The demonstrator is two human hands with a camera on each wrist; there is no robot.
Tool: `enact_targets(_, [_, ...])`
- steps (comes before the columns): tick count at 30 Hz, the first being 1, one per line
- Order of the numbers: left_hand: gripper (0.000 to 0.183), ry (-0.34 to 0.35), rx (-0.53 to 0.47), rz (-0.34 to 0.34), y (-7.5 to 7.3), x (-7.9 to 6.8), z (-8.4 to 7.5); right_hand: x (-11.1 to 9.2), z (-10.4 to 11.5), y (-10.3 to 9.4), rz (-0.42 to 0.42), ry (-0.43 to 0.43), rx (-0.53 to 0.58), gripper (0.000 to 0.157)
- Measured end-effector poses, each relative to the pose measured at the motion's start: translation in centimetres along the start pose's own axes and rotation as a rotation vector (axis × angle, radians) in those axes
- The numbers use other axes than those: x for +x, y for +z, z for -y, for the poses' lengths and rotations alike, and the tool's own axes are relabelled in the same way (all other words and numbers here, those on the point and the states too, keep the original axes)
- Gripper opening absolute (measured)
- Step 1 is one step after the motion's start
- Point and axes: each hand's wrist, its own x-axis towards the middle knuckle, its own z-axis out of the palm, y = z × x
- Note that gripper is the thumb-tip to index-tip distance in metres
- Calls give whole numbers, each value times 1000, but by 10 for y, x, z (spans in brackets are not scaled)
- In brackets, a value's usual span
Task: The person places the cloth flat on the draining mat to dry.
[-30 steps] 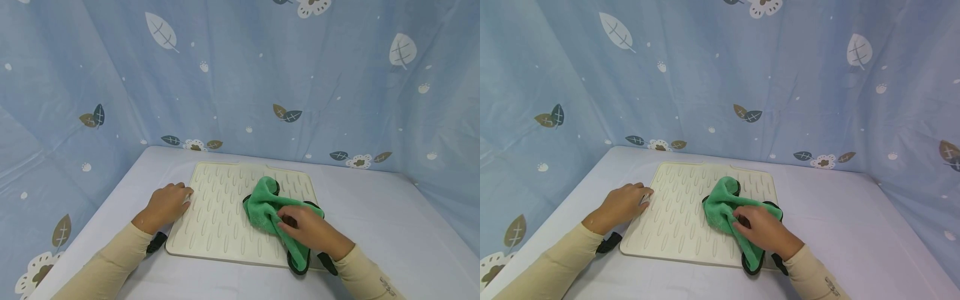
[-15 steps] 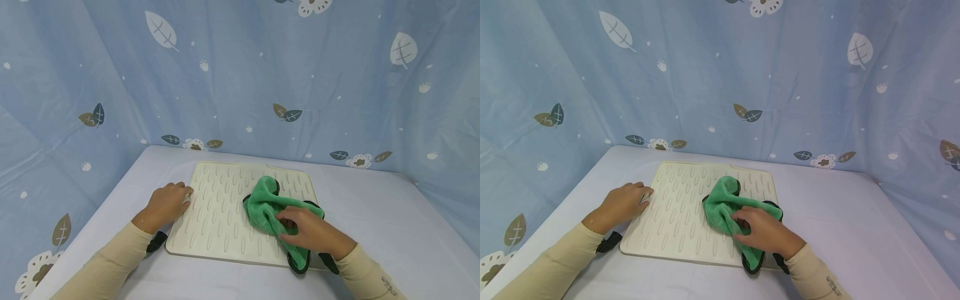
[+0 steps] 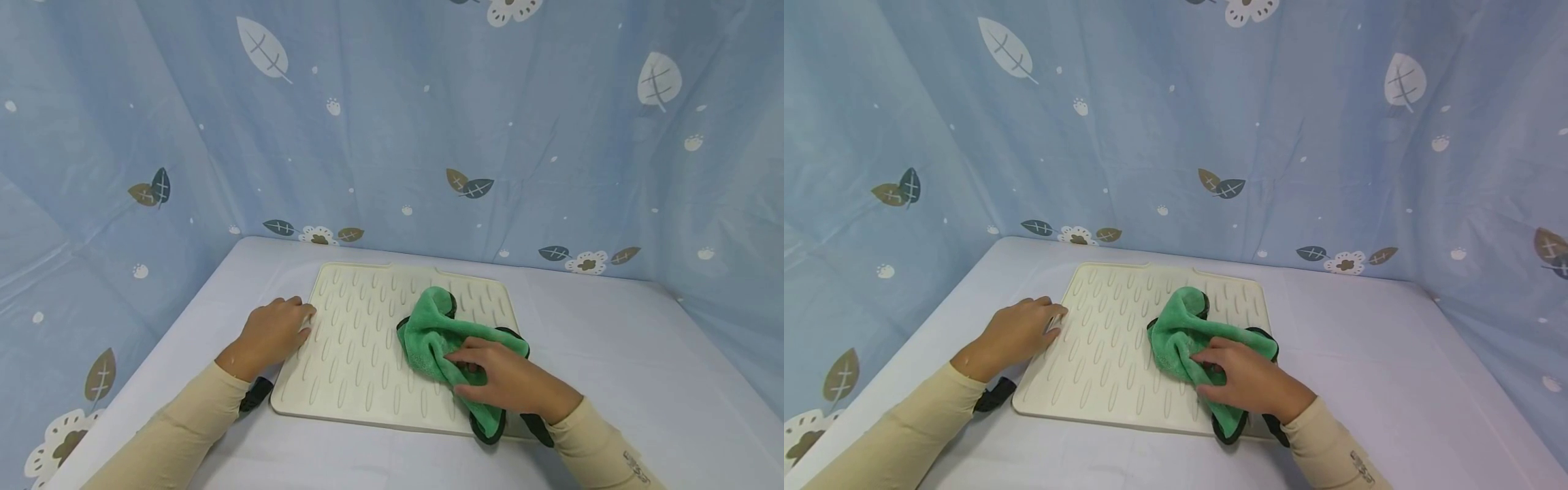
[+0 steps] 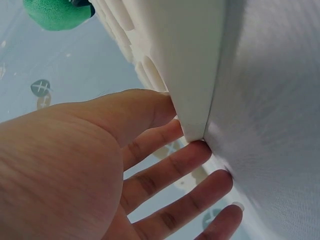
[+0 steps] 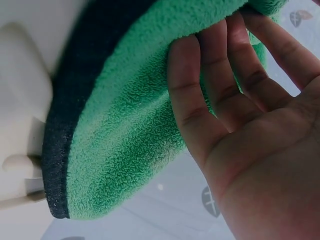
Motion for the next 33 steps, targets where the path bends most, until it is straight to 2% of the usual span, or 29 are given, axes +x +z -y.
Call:
enact_targets(14, [37, -7, 1, 9, 1, 0, -1, 0, 1, 0, -12, 4, -9, 32])
enact_targets(20, [37, -4, -1, 8, -1, 0, -1, 0, 0, -1, 5, 5, 5, 44])
enact_targets(26, [36, -7, 3, 15, -1, -1, -1, 0, -1, 0, 9, -28, -22, 45])
enact_targets(33, [37, -11, 5, 21, -1, 0, 0, 1, 0, 3, 0, 41, -44, 41])
